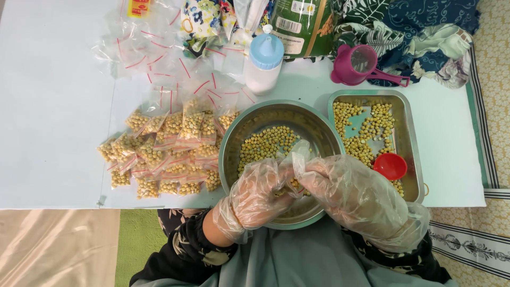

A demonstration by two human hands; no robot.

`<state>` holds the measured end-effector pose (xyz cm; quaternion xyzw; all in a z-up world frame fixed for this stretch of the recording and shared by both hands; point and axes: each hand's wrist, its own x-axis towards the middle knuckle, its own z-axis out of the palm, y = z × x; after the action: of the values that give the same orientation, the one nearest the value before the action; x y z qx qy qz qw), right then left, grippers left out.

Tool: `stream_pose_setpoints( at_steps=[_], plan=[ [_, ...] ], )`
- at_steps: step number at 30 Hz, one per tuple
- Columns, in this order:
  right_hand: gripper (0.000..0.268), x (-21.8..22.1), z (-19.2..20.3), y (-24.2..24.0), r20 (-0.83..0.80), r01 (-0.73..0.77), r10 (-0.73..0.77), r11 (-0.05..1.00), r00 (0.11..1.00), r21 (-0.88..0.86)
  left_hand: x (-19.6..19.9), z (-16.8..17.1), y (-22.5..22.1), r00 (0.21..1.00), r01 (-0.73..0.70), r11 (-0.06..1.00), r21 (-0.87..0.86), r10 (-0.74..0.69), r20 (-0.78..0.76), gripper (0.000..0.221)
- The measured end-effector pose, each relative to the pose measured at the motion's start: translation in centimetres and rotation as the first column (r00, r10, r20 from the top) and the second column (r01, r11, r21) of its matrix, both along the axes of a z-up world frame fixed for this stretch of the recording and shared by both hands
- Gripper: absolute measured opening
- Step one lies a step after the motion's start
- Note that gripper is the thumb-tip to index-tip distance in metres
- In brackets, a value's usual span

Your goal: Manually filling small plastic bags with soybeans from a bowl.

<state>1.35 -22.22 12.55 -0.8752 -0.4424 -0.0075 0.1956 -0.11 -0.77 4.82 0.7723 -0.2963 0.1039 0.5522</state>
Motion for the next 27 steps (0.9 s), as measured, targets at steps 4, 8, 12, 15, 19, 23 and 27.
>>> stream_pose_setpoints(
  at_steps=[4,8,12,15,19,23,27],
  plan=[
    [0.055,0.1,0.0,0.1,-0.043,0.028,-0.029,0.999,0.999,-0.044,-0.5,-1.9,0.3,0.997,-0.071,0.997,-0.004,0.071,0.007,0.058],
    [0.048,-0.3,0.4,1.1,-0.018,0.056,-0.057,0.997,0.998,-0.054,-0.2,-1.6,0.3,0.999,0.033,0.994,-0.106,-0.034,-0.014,0.057],
    [0.025,-0.1,0.4,0.6,-0.045,0.062,-0.063,0.998,0.997,-0.023,-0.4,-1.5,1.1,0.951,0.181,0.969,-0.167,-0.216,-0.221,0.068],
    [0.028,-0.7,-0.2,0.2,0.074,0.135,-0.141,0.987,0.987,0.085,-0.9,-1.5,1.8,0.995,-0.041,0.999,0.006,0.041,-0.087,0.064],
    [0.037,-0.5,-1.3,-0.1,0.086,0.081,-0.089,0.992,0.992,0.097,-1.1,-1.6,1.8,0.995,-0.096,0.991,-0.092,0.092,-0.044,0.036],
    [0.038,-0.9,-1.7,0.3,0.043,0.085,-0.094,0.98,0.995,0.179,-1.4,-1.7,1.4,0.993,-0.111,0.989,-0.102,0.113,0.016,0.034],
    [0.033,-1.4,-1.2,1.3,0.081,0.126,-0.146,0.969,0.986,0.213,-1.6,-1.4,1.0,0.995,-0.094,0.98,-0.175,0.097,0.003,0.022]
  ],
)
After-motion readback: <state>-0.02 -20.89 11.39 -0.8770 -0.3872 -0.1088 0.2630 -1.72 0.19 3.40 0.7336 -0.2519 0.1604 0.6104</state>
